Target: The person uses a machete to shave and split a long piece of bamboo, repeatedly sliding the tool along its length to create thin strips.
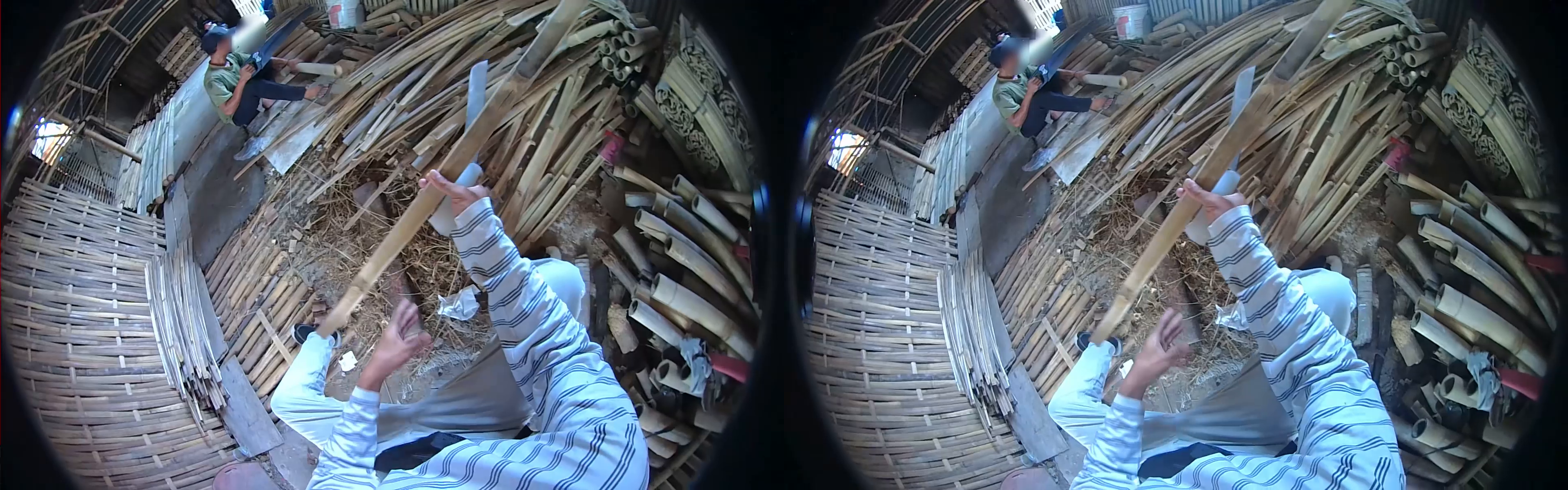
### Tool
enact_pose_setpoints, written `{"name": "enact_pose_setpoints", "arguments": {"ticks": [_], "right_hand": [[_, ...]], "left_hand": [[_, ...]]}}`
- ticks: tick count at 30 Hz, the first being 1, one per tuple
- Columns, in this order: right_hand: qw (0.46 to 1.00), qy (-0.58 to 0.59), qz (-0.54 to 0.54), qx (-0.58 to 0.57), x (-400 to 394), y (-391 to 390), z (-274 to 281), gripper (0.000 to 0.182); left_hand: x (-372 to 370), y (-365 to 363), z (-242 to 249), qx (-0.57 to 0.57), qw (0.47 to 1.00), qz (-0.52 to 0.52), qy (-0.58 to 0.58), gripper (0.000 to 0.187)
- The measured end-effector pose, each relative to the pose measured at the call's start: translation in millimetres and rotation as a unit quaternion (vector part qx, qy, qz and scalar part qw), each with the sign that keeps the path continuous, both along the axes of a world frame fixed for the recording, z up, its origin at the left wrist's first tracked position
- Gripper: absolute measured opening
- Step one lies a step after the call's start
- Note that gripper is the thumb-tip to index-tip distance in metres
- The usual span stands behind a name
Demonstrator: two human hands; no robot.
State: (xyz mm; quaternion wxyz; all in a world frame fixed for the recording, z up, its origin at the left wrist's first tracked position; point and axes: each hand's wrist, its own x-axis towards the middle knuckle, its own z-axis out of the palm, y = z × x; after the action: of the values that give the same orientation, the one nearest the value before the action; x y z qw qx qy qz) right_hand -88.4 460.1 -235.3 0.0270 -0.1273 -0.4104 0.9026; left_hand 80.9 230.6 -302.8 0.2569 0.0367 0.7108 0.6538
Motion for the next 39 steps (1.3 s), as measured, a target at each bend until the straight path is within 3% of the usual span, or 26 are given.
{"name": "enact_pose_setpoints", "arguments": {"ticks": [2,4,7,9,13,17,18,20,22,24,26,27,29,34,39], "right_hand": [[0.999,-0.034,-0.004,0.001,8,-11,9,0.026],[0.997,-0.033,0.008,-0.063,-2,-28,-16,0.025],[0.993,-0.101,0.056,-0.014,8,-43,-5,0.023],[0.984,-0.158,0.077,-0.007,14,-55,6,0.022],[0.981,-0.122,0.095,-0.119,15,-84,-19,0.021],[0.963,-0.152,0.155,-0.163,32,-110,-19,0.025],[0.954,-0.159,0.185,-0.172,36,-117,-26,0.026],[0.936,-0.169,0.244,-0.192,47,-129,-38,0.028],[0.914,-0.189,0.301,-0.197,65,-136,-45,0.036],[0.897,-0.240,0.323,-0.185,80,-144,-69,0.038],[0.872,-0.281,0.351,-0.195,93,-151,-99,0.032],[0.854,-0.315,0.378,-0.169,97,-165,-153,0.026],[0.826,-0.364,0.411,-0.128,109,-168,-190,0.015],[0.836,-0.294,0.458,0.074,123,-125,-174,0.023],[0.854,-0.373,0.327,0.160,112,-86,-163,0.032]], "left_hand": [[-12,5,-9,0.176,0.979,0.097,-0.041,0.087],[-34,4,-3,0.351,0.908,0.216,-0.081,0.089],[-56,-12,-9,0.466,0.840,0.278,0.014,0.080],[-64,-15,21,0.484,0.815,0.309,0.074,0.073],[-60,-33,63,0.464,0.778,0.378,0.192,0.053],[-60,-52,107,0.332,0.743,0.488,0.315,0.038],[-61,-55,121,0.358,0.705,0.542,0.285,0.040],[-62,-79,127,0.361,0.679,0.571,0.288,0.039],[-67,-56,165,0.353,0.621,0.647,0.266,0.039],[-71,-75,165,0.320,0.709,0.552,0.299,0.037],[-77,-77,170,0.271,0.737,0.530,0.319,0.035],[-81,-76,175,0.247,0.750,0.519,0.328,0.034],[-89,-79,180,0.214,0.766,0.494,0.352,0.033],[-118,-86,190,0.187,0.789,0.416,0.411,0.031],[-140,-89,177,0.167,0.812,0.380,0.410,0.032]]}}
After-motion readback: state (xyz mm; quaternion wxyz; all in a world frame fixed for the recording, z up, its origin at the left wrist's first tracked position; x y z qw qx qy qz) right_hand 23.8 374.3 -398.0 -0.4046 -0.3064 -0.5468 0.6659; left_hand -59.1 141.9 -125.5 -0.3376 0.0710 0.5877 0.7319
